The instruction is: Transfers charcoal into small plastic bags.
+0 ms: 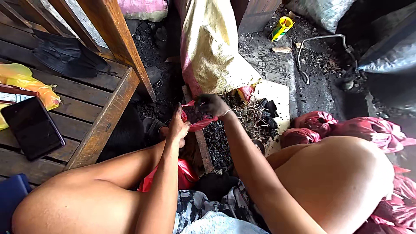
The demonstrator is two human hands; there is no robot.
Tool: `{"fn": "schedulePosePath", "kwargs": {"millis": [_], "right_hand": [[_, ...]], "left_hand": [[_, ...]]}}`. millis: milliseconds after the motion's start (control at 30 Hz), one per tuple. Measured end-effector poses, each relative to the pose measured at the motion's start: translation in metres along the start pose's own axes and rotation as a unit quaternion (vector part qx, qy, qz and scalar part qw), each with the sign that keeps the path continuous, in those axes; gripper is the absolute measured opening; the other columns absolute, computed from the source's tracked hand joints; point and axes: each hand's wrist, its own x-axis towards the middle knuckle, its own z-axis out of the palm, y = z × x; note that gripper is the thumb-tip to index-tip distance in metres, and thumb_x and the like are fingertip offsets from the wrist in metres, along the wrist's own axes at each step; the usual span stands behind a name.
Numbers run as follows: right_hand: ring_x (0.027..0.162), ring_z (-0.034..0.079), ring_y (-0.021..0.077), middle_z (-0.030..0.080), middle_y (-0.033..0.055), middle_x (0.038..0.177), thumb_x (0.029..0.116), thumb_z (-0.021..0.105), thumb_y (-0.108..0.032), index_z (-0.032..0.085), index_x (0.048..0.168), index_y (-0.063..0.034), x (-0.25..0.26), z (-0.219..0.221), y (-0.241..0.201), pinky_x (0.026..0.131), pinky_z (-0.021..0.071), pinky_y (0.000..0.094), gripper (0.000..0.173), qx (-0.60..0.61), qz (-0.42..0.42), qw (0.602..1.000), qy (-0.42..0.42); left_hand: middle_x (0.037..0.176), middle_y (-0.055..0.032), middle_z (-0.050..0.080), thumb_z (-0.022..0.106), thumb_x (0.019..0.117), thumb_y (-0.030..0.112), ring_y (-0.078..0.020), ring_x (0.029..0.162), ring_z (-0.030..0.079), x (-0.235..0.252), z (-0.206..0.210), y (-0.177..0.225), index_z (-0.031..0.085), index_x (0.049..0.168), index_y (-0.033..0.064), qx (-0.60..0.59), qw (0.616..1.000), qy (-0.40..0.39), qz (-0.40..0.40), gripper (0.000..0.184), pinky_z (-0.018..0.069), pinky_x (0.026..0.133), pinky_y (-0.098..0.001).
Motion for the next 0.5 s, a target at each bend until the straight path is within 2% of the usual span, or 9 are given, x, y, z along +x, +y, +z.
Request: {"fn": "schedulePosePath", "kwargs": {"millis": [33, 67, 100, 167, 267, 300, 367, 433, 500], "right_hand": [[0.104, 0.071, 0.0256, 0.074, 0.0108, 0.117, 0.0860, 0.079, -0.009, 0.069, 0.131, -0.0091, 0.001, 0.007, -0.002, 0.093, 0.0565, 0.0524, 0.046, -0.097, 0.032, 0.995, -0.011], [0.106, 0.070, 0.0297, 0.074, 0.0111, 0.119, 0.0863, 0.079, -0.013, 0.071, 0.130, -0.0119, 0.001, 0.012, 0.002, 0.095, 0.0544, 0.0595, 0.044, -0.149, 0.050, 0.988, 0.002], [0.102, 0.071, 0.0298, 0.074, 0.0109, 0.116, 0.0885, 0.077, -0.016, 0.073, 0.125, -0.0114, 0.000, 0.013, 0.008, 0.093, 0.0547, 0.0607, 0.037, -0.155, 0.053, 0.986, 0.031], [0.089, 0.073, 0.0239, 0.076, 0.0093, 0.102, 0.0946, 0.072, -0.021, 0.075, 0.112, -0.0075, -0.006, 0.003, 0.023, 0.086, 0.0583, 0.0530, 0.022, -0.104, 0.048, 0.987, 0.109], [0.082, 0.072, 0.0253, 0.075, 0.0121, 0.093, 0.0975, 0.067, -0.022, 0.074, 0.106, -0.0043, -0.026, -0.017, 0.052, 0.081, 0.0584, 0.0524, 0.020, -0.062, 0.114, 0.980, 0.153], [0.083, 0.072, 0.0269, 0.074, 0.0141, 0.094, 0.0987, 0.065, -0.021, 0.073, 0.108, -0.0028, -0.037, -0.017, 0.068, 0.081, 0.0584, 0.0530, 0.022, -0.059, 0.149, 0.979, 0.125], [0.090, 0.070, 0.0312, 0.073, 0.0195, 0.100, 0.1011, 0.063, -0.022, 0.072, 0.112, -0.0003, -0.069, -0.003, 0.110, 0.086, 0.0560, 0.0564, 0.026, -0.085, 0.243, 0.966, 0.002], [0.100, 0.068, 0.0322, 0.070, 0.0211, 0.112, 0.1034, 0.059, -0.027, 0.068, 0.122, 0.0006, -0.106, 0.029, 0.147, 0.092, 0.0537, 0.0554, 0.035, -0.126, 0.375, 0.907, -0.146], [0.123, 0.062, 0.0347, 0.064, 0.0242, 0.132, 0.1056, 0.056, -0.029, 0.062, 0.132, 0.0044, -0.144, 0.057, 0.145, 0.106, 0.0461, 0.0540, 0.043, -0.145, 0.469, 0.848, -0.199]], "left_hand": [[0.161, -0.0185, 0.039, 0.071, 0.0859, -0.001, -0.0358, 0.143, 0.046, -0.002, 0.000, 0.000, 0.026, 0.163, 0.0096, -0.001, 1.000, 0.000, -0.001, 0.090, 0.0398, 0.115, -0.0572], [0.161, -0.0175, 0.039, 0.072, 0.0863, 0.000, -0.0346, 0.144, 0.045, -0.003, 0.001, -0.001, 0.026, 0.163, 0.0097, -0.005, 1.000, -0.002, 0.000, 0.090, 0.0393, 0.116, -0.0562], [0.162, -0.0172, 0.039, 0.073, 0.0864, 0.000, -0.0342, 0.144, 0.045, -0.003, 0.002, -0.002, 0.026, 0.163, 0.0095, -0.008, 1.000, 0.000, 0.003, 0.090, 0.0391, 0.116, -0.0559], [0.161, -0.0200, 0.038, 0.072, 0.0867, -0.002, -0.0363, 0.144, 0.044, -0.001, 0.003, -0.003, 0.026, 0.162, 0.0070, -0.019, 1.000, 0.002, 0.007, 0.089, 0.0381, 0.117, -0.0570], [0.162, -0.0206, 0.037, 0.068, 0.0874, -0.004, -0.0332, 0.147, 0.041, 0.004, 0.003, -0.002, 0.024, 0.163, 0.0059, -0.029, 1.000, -0.007, -0.004, 0.088, 0.0351, 0.120, -0.0525], [0.162, -0.0208, 0.036, 0.067, 0.0878, -0.004, -0.0329, 0.148, 0.040, 0.005, 0.003, -0.001, 0.023, 0.163, 0.0052, -0.030, 0.999, -0.009, -0.003, 0.088, 0.0342, 0.121, -0.0519], [0.161, -0.0204, 0.039, 0.067, 0.0874, -0.003, -0.0335, 0.146, 0.042, 0.003, 0.005, -0.002, 0.024, 0.163, 0.0056, -0.027, 1.000, -0.002, 0.008, 0.087, 0.0366, 0.119, -0.0530], [0.160, -0.0191, 0.041, 0.068, 0.0878, -0.002, -0.0352, 0.143, 0.046, -0.004, 0.006, 0.000, 0.025, 0.163, 0.0076, -0.023, 1.000, 0.006, 0.019, 0.087, 0.0407, 0.115, -0.0563], [0.159, -0.0191, 0.041, 0.068, 0.0878, -0.002, -0.0354, 0.142, 0.047, -0.009, 0.006, 0.002, 0.025, 0.163, 0.0080, -0.024, 0.999, 0.008, 0.019, 0.087, 0.0413, 0.114, -0.0568]]}}
